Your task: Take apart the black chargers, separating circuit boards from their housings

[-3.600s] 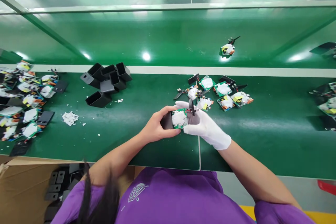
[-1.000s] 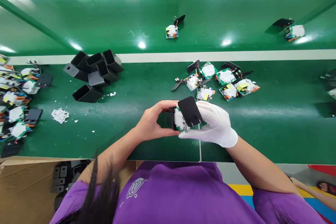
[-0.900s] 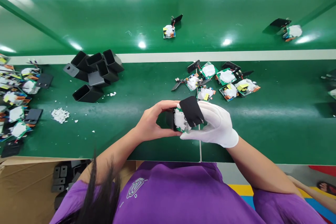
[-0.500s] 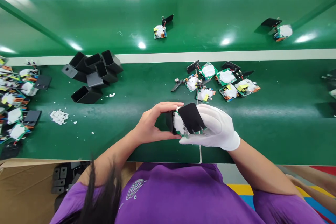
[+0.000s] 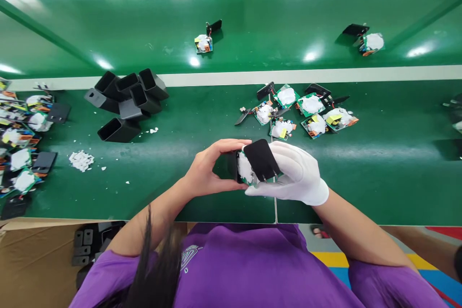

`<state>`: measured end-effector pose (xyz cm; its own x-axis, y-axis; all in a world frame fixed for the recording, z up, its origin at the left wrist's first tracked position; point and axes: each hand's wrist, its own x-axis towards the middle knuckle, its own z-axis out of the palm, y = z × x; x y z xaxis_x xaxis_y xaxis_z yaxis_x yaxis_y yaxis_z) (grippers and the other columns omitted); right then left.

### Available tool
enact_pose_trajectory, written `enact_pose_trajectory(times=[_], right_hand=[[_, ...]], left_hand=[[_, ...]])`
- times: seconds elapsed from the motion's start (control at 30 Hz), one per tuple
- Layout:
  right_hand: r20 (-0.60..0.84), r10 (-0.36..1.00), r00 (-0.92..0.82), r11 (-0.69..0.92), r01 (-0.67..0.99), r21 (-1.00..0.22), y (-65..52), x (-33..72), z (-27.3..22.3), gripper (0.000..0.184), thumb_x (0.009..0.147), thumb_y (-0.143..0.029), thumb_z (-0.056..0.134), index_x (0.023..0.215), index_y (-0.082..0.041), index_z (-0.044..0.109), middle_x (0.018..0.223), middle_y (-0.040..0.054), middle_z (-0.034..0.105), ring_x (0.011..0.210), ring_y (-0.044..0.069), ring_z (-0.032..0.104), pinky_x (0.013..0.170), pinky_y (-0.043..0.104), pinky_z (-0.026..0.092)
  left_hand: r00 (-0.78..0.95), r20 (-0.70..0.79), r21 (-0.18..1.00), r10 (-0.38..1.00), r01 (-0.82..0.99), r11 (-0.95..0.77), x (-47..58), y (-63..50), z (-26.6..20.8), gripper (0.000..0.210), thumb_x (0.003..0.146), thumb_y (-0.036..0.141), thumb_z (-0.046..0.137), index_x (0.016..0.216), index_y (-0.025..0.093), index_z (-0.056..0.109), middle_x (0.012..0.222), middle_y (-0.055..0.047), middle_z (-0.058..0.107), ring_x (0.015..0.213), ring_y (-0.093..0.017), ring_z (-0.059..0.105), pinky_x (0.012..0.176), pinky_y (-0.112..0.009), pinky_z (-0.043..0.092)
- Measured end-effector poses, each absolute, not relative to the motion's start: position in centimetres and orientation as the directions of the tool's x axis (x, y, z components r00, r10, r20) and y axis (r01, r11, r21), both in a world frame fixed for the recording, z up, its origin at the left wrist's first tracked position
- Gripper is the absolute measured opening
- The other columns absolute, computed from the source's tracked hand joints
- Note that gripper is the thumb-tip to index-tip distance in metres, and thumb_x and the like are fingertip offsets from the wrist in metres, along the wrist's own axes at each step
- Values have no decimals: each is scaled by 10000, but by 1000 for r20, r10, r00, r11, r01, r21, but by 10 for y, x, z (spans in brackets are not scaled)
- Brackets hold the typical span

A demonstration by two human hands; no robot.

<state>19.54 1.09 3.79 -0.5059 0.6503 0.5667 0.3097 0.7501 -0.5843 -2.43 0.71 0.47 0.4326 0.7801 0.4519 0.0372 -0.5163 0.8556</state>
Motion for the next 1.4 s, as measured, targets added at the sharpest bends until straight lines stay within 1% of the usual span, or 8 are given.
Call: enact_pose_trajectory(times=[0.23,0.4,0.53,0.63,0.77,0.9,1.0,1.4], right_hand=[[533,666,-521,738,357,-573,10,194,34,402,881,-470,747,1162,-215,613,958,52,764,685,168,659,634,309,542],[451,719,-529,664,331,-671,13,193,24,527,870,-446,759,1311,-222,576,1209,124,683,1035,244,685,853,375,590],[104,869,-483,249,246,-937,13,188,22,853,763,-574,802,1466,-241,451,1364,136,573,1135,281,644,914,445,588],[-226,822,-522,-154,177,-972,12,180,24,735,806,-477,752,1435,-217,474,1238,96,639,1013,244,672,860,420,593],[-346,773,-531,-372,63,-926,11,172,24,651,793,-412,731,1375,-205,525,1075,52,694,981,234,678,885,418,577],[-267,857,-441,-289,19,-957,11,170,23,817,759,-403,765,1484,-209,442,1168,66,699,1125,257,669,1018,430,541],[-160,894,-419,-136,87,-987,8,171,23,813,788,-392,761,1515,-242,428,1160,50,701,1068,239,693,1033,431,541],[58,925,-375,150,222,-963,-1,168,19,760,840,-372,727,1521,-213,428,980,35,701,859,200,683,883,387,594]], left_hand=[[440,391,853,809,157,-497,-27,5,5,671,703,325,898,1274,207,566,1245,-166,732,1148,-283,719,968,-373,590],[392,372,827,841,272,-492,-29,3,0,580,727,390,866,1211,209,603,1170,-112,759,1054,-248,743,899,-324,599],[374,316,839,872,320,-441,-30,3,-5,642,716,436,871,1246,216,584,1204,-115,739,1104,-263,720,931,-357,584],[387,325,838,863,305,-453,-29,5,-5,652,714,413,879,1255,218,571,1266,-136,701,1186,-277,672,961,-391,571],[423,294,904,857,167,-392,-29,7,0,680,760,344,858,1349,259,531,1412,-148,617,1331,-280,572,1070,-423,514],[450,79,997,890,-34,-71,-30,10,4,596,864,357,755,1409,308,518,1628,-129,389,1470,-315,436,1055,-386,528],[442,29,991,897,-133,33,-28,10,3,567,866,417,740,1388,290,560,1485,-126,555,1287,-298,613,943,-336,574],[339,46,999,940,-18,-42,-24,3,0,566,808,366,767,1339,217,642,1096,-89,757,976,-257,726,854,-337,596]])
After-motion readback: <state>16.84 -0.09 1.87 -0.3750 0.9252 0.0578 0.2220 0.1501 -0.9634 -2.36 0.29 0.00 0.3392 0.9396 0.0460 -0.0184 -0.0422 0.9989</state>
